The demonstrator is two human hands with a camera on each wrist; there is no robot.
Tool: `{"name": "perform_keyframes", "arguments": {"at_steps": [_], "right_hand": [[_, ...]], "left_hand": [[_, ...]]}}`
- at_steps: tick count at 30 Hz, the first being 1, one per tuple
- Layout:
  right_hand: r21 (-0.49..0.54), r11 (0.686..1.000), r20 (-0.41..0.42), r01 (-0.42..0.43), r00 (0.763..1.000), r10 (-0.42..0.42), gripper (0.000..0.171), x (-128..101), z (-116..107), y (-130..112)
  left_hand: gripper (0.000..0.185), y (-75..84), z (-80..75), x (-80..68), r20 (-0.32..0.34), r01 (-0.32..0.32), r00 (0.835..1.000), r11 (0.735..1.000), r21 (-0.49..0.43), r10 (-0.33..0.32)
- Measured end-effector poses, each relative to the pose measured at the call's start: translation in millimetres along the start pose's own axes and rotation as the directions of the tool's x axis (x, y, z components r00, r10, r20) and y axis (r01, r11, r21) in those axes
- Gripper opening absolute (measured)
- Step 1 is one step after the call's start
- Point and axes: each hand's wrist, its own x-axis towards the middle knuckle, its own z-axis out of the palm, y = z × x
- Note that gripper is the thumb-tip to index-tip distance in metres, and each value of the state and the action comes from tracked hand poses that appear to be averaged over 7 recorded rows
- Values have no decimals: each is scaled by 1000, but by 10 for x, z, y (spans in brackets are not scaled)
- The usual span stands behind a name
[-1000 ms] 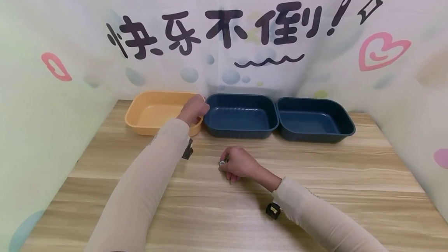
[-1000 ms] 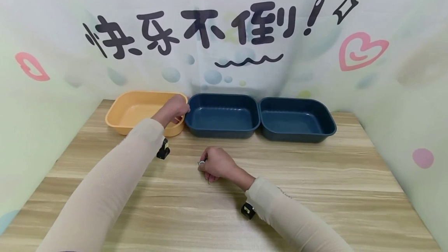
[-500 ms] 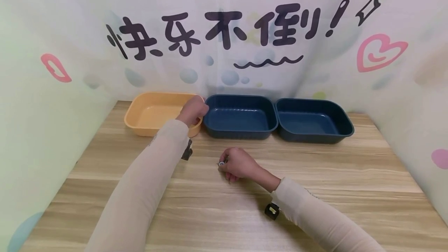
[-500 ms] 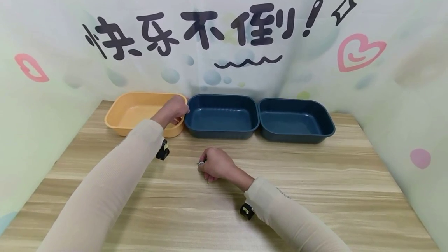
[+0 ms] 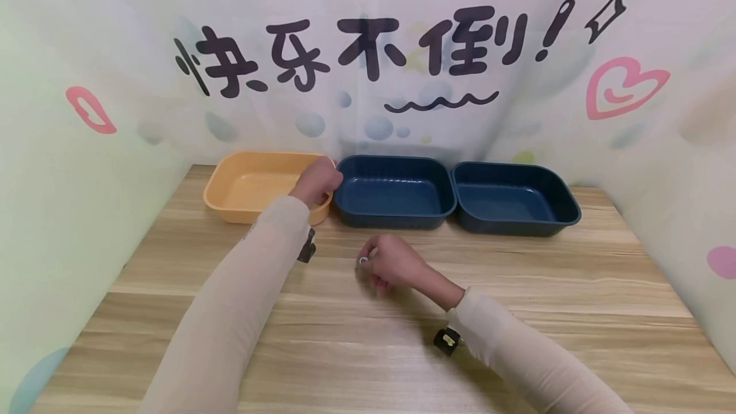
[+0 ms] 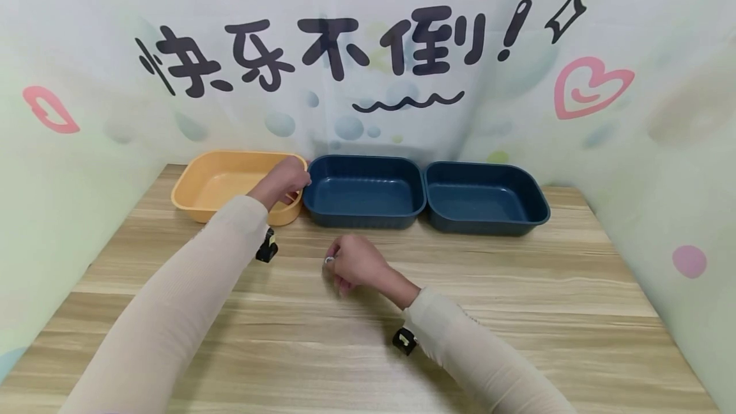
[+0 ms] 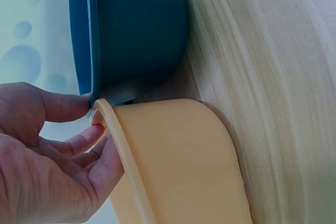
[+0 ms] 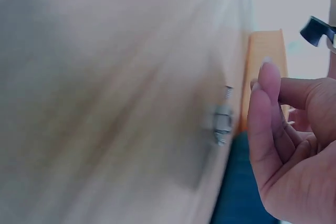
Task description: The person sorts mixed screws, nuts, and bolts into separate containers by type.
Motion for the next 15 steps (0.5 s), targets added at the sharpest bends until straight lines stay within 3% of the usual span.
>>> {"name": "perform_keyframes", "arguments": {"at_steps": [7, 15], "right_hand": [[62, 998, -10, 10, 1000, -10, 10, 0, -152, -126], [58, 998, -46, 20, 999, -18, 12, 56, -343, -253]], "left_hand": [[18, 8, 3, 6, -4, 9, 1000, 1000, 9, -9], [19, 7, 5, 23, -1, 6, 1000, 1000, 12, -6]]}}
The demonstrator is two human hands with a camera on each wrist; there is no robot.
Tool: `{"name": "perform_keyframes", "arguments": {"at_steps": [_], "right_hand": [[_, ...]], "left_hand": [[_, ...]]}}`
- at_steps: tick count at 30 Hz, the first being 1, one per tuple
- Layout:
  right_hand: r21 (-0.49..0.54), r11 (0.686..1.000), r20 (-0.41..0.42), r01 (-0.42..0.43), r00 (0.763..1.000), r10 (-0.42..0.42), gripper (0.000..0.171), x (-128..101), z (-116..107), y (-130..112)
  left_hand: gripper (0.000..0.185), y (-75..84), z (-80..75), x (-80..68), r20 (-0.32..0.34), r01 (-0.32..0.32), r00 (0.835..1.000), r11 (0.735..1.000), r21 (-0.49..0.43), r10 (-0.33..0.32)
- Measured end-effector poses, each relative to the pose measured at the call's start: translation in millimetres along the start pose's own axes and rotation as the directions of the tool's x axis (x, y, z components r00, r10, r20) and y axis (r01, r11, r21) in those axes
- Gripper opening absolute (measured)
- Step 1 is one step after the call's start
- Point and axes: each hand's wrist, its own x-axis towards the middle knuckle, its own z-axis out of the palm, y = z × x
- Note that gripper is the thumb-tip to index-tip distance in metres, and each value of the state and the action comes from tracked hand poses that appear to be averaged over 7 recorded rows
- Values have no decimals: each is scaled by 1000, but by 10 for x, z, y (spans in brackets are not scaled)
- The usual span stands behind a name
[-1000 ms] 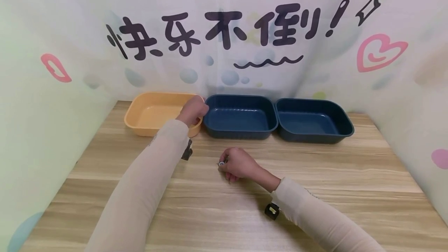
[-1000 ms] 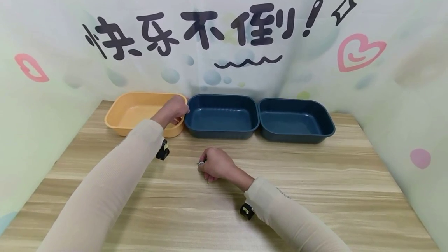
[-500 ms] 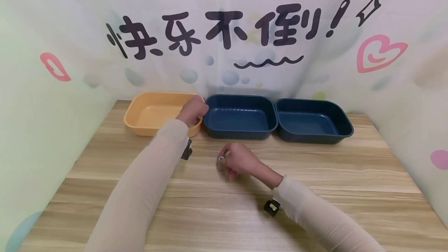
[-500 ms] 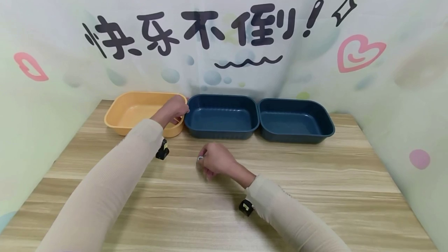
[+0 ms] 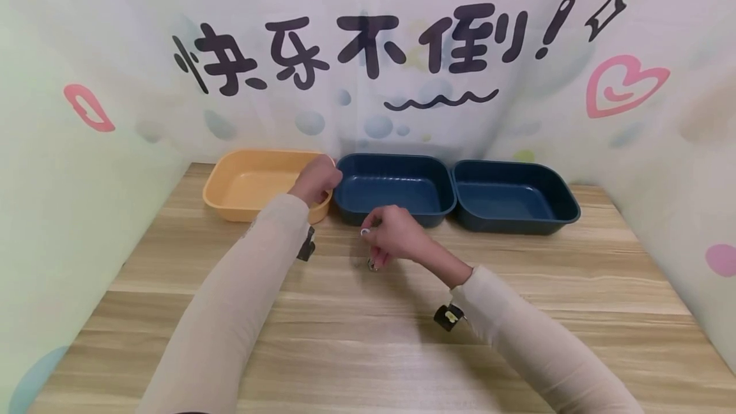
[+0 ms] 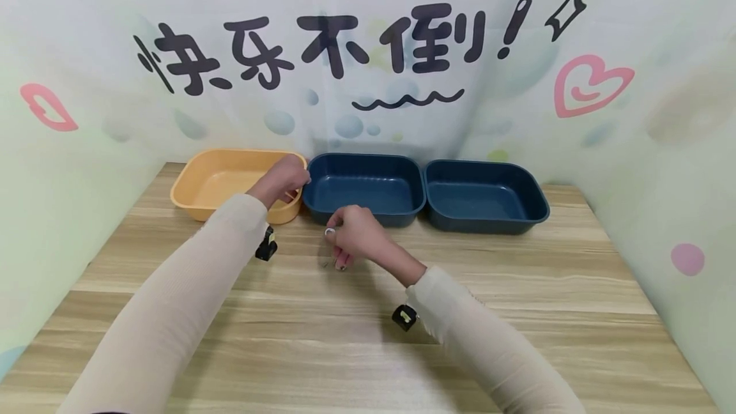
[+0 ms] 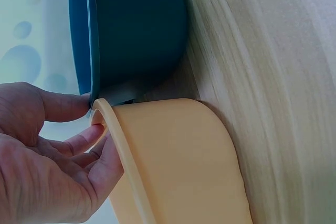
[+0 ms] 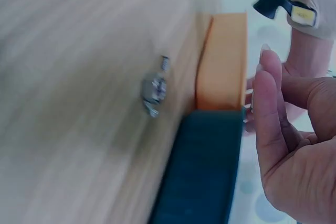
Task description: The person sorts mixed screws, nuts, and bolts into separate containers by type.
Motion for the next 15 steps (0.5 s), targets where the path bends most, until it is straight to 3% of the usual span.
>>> {"name": "perform_keyframes", "arguments": {"at_steps": [15], "right_hand": [[-15, 1000, -152, -21, 988, 19, 20, 262, -415, -43]], "left_hand": [[23, -4, -14, -10, 20, -10, 1000, 1000, -2, 10]]}}
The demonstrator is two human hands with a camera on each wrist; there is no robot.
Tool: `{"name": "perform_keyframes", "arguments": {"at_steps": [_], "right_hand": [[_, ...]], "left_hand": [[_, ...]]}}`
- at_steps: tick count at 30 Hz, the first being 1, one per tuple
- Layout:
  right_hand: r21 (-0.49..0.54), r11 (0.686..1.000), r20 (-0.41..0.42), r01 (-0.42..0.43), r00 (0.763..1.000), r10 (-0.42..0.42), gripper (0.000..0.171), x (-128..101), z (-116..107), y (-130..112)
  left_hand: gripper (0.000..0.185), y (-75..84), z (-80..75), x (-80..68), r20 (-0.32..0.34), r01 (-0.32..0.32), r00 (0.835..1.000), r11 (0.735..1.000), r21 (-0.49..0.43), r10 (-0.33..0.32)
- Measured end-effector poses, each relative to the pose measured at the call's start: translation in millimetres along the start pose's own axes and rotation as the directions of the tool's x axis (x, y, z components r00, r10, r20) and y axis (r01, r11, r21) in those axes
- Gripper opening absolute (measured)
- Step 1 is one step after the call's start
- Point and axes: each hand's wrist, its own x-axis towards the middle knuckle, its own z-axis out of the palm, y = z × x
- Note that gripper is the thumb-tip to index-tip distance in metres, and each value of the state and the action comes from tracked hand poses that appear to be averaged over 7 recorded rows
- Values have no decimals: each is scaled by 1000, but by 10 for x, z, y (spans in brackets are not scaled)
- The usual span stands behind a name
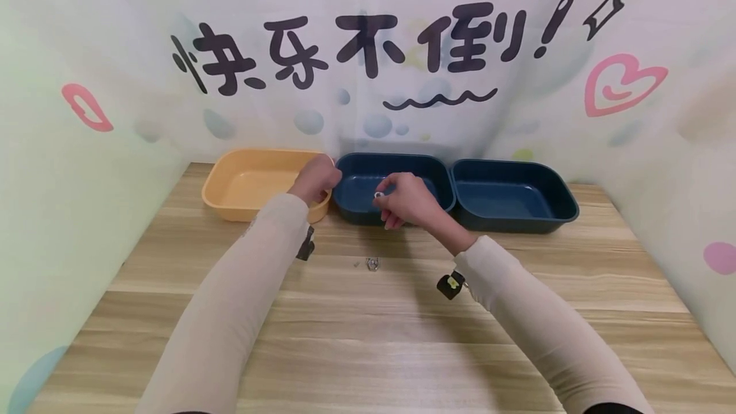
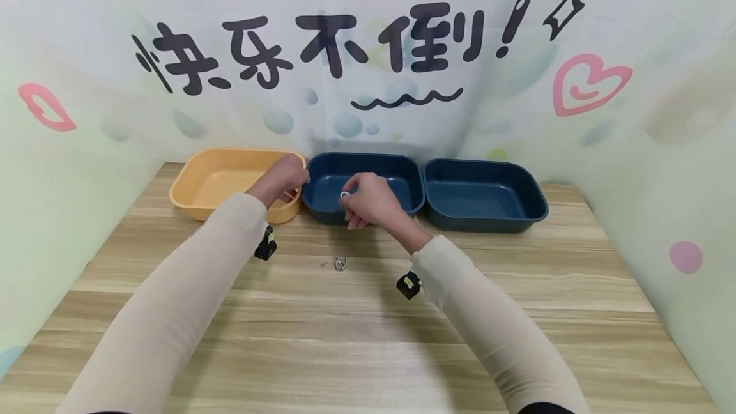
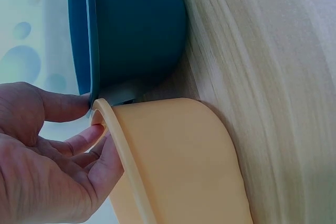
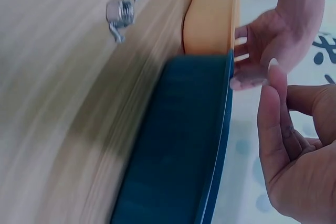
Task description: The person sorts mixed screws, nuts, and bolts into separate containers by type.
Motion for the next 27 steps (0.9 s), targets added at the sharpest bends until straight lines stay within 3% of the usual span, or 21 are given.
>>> {"name": "perform_keyframes", "arguments": {"at_steps": [15, 27], "right_hand": [[19, 999, -110, 32, 994, -29, 25, 112, -150, 39], [-12, 1000, -99, 21, 995, -22, 27, 78, -117, 64]], "left_hand": [[16, 3, 0, -17, -7, 4, 1000, 1000, -23, -5], [26, 1, 13, 0, -12, 1, 1000, 1000, 6, 0]]}}
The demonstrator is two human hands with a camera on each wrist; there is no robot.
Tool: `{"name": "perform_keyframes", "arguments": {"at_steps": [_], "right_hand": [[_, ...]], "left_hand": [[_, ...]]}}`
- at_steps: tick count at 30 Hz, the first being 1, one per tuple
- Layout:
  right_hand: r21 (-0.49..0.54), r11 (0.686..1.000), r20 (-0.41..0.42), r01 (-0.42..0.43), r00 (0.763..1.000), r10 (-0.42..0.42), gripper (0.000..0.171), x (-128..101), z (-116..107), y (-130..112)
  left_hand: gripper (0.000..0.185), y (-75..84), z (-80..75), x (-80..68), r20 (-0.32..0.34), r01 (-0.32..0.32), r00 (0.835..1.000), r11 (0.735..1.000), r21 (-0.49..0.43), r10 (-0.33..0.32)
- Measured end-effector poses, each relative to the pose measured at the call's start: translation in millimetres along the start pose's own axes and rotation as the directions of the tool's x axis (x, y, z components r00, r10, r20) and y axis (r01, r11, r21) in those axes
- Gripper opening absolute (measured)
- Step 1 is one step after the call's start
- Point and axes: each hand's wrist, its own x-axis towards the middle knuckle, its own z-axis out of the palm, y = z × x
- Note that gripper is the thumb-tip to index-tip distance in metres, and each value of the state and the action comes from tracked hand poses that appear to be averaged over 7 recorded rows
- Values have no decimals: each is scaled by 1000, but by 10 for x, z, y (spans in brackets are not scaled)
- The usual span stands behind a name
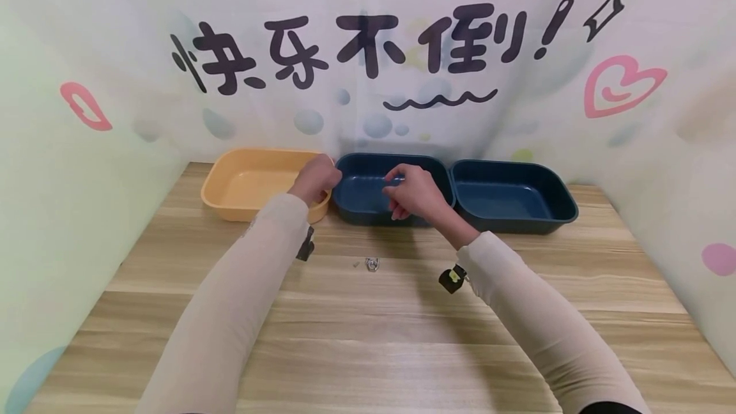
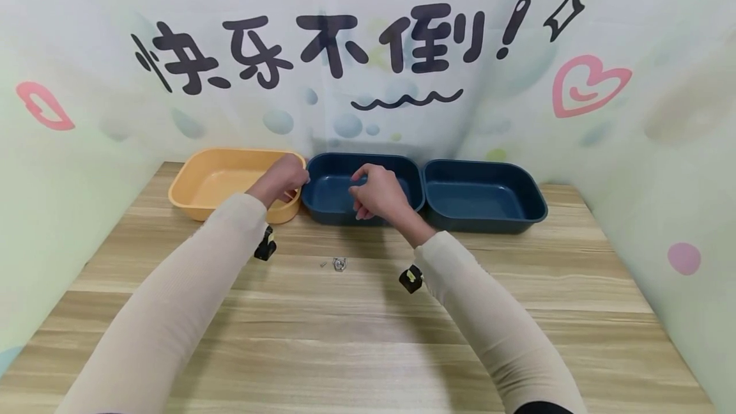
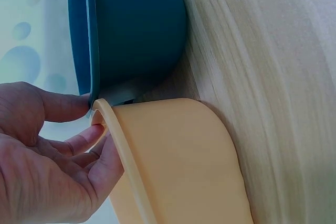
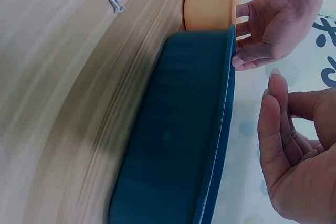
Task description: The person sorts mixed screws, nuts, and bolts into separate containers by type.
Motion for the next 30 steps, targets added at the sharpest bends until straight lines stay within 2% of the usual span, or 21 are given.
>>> {"name": "perform_keyframes", "arguments": {"at_steps": [11, 19, 30], "right_hand": [[-1, 1000, 23, -19, 1000, 19, 25, -4, 28, 11], [-25, 1000, 46, 1, 999, 0, 22, -68, 25, -4], [10, 998, 198, 59, 978, -60, 31, -262, 96, 119]], "left_hand": [[26, 5, -7, -35, -3, -10, 1000, 1000, -6, 10], [25, -8, -4, -25, -4, -27, 1000, 1000, -2, 27], [24, -12, 2, -19, -7, -2, 1000, 1000, -17, 2]]}}
